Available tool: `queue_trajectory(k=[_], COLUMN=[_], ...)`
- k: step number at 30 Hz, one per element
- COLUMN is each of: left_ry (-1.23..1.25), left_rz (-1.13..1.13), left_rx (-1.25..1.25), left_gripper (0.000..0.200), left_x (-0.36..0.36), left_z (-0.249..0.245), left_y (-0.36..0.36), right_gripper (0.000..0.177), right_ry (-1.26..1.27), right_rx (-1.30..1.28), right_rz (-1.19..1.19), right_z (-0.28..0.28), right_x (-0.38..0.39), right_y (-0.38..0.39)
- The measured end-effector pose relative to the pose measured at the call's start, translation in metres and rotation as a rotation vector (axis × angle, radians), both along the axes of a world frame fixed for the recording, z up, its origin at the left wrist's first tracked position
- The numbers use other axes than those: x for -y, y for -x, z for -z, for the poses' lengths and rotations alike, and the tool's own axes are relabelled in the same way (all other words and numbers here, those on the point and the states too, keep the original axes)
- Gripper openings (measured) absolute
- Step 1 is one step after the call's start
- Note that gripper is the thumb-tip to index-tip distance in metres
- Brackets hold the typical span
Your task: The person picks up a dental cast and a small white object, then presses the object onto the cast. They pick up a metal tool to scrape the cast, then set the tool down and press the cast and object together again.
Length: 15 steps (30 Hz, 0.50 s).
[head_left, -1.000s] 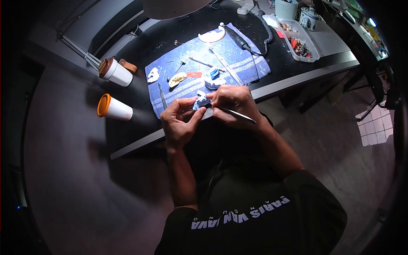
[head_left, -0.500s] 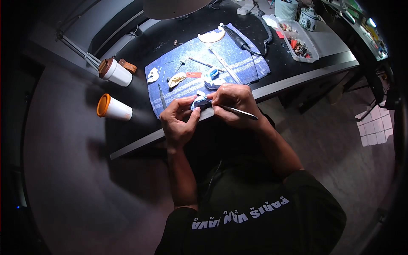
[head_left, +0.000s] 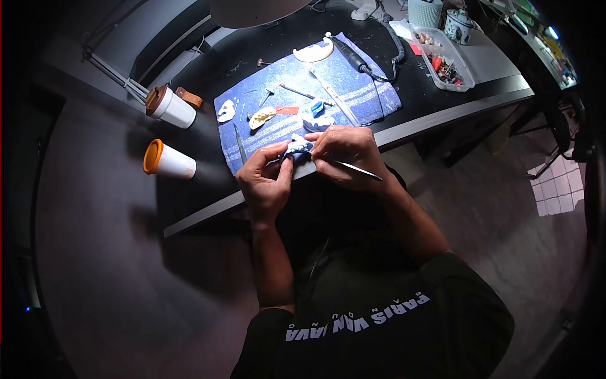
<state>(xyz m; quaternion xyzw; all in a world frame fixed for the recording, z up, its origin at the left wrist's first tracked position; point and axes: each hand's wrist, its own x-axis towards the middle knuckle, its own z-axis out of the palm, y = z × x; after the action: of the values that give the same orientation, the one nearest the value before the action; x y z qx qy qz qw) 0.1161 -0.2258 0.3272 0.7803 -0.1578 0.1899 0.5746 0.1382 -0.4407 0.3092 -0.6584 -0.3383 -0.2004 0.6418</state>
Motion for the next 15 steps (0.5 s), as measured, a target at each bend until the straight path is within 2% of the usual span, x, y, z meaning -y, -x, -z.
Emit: queue_trajectory(k=[4, 15], left_ry=[-0.101, -0.12], left_rz=[-0.005, 0.001], left_rx=[0.071, 0.047], left_gripper=[0.022, 0.026], left_x=[-0.0003, -0.0027], left_z=[-0.0044, -0.0041], left_y=[0.0004, 0.0006], right_gripper=[0.014, 0.016], right_ry=[0.001, 0.08], right_rx=[-0.001, 0.141], right_rz=[-0.037, -0.023], right_z=[-0.0013, -0.0071], right_x=[0.0013, 0.0052], right_y=[-0.0002, -0.0031])
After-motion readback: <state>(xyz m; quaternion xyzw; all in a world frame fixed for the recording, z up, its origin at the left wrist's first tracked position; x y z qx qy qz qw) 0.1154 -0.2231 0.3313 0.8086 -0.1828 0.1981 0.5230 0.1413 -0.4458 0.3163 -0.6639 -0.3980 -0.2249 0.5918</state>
